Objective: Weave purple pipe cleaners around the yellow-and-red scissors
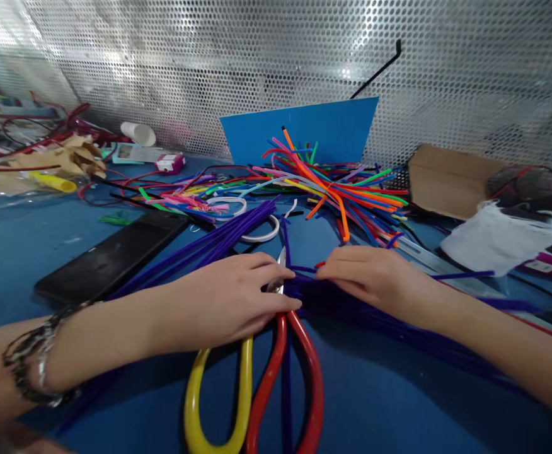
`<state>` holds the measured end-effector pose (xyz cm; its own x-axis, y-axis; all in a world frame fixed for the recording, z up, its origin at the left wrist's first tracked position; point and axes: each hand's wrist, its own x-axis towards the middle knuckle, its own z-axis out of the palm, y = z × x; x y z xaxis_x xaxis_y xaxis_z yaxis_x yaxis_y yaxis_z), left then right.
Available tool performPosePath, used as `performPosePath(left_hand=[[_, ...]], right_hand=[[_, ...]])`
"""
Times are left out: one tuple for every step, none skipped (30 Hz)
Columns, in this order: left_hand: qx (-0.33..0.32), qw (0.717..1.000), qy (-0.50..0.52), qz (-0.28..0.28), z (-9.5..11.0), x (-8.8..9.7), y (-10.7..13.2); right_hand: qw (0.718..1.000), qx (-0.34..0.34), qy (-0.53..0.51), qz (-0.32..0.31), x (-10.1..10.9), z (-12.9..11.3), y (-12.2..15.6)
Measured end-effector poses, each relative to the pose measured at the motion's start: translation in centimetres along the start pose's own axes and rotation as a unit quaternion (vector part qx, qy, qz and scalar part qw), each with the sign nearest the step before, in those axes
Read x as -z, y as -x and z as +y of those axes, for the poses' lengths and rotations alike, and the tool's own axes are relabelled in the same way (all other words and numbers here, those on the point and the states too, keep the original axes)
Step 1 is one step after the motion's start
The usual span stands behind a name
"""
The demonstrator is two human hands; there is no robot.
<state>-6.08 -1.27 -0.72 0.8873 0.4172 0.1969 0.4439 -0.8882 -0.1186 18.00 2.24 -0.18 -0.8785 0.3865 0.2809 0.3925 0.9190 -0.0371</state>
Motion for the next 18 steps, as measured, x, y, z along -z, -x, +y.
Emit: performPosePath(left_hand=[[-0.008,1.000,-0.002,0.008,-0.01,-0.07,0.00],[-0.013,1.000,-0.005,0.016,-0.01,-0.16,0.00],[-0.014,1.000,-0.009,0.022,-0.02,-0.26,0.01],[-0.014,1.000,-0.012,0.025,-0.02,-0.36,0.03],[-0.014,0.999,-0.015,0.027,-0.02,-0.44,0.04],[-0.012,0.999,-0.015,0.028,-0.02,-0.50,0.05],[-0.010,0.999,-0.013,0.027,-0.02,-0.54,0.06],[-0.008,1.000,-0.009,0.026,-0.01,-0.55,0.07],[-0.003,1.000,-0.005,0.024,0.01,-0.54,0.07],[0.004,1.000,-0.002,0.023,0.02,-0.52,0.08],[0.011,1.000,-0.001,0.019,0.04,-0.50,0.10],[0.014,1.000,-0.002,0.015,0.07,-0.48,0.13],[0.014,1.000,-0.004,0.010,0.10,-0.47,0.16],[0.013,1.000,-0.008,0.002,0.13,-0.46,0.19],[0.010,1.000,-0.011,-0.009,0.16,-0.46,0.22],[0.008,1.000,-0.014,-0.018,0.19,-0.46,0.24],[0.008,0.999,-0.017,-0.026,0.22,-0.47,0.25],[0.011,0.999,-0.018,-0.031,0.23,-0.49,0.26]], right_hand=[[1.000,0.004,0.005,-0.009,-0.03,-0.07,0.07],[1.000,0.008,0.011,-0.016,-0.06,-0.12,0.13],[1.000,0.010,0.014,-0.019,-0.10,-0.16,0.18],[1.000,0.009,0.014,-0.020,-0.14,-0.17,0.23],[1.000,0.005,0.011,-0.019,-0.21,-0.15,0.28],[1.000,0.000,0.007,-0.017,-0.29,-0.09,0.33],[1.000,-0.006,0.003,-0.016,-0.41,-0.01,0.38],[1.000,-0.013,0.001,-0.015,-0.53,0.08,0.44],[1.000,-0.021,-0.002,-0.014,-0.65,0.16,0.48],[0.999,-0.029,-0.010,-0.013,-0.74,0.21,0.51],[0.999,-0.040,-0.024,-0.010,-0.80,0.21,0.51],[0.998,-0.054,-0.044,-0.006,-0.83,0.17,0.49],[0.995,-0.072,-0.066,0.000,-0.82,0.09,0.44],[0.992,-0.091,-0.087,0.009,-0.79,-0.01,0.37],[0.988,-0.109,-0.104,0.017,-0.77,-0.12,0.30],[0.985,-0.126,-0.116,0.024,-0.77,-0.20,0.24],[0.982,-0.139,-0.124,0.029,-0.79,-0.24,0.21],[0.981,-0.144,-0.127,0.032,-0.86,-0.25,0.21]])
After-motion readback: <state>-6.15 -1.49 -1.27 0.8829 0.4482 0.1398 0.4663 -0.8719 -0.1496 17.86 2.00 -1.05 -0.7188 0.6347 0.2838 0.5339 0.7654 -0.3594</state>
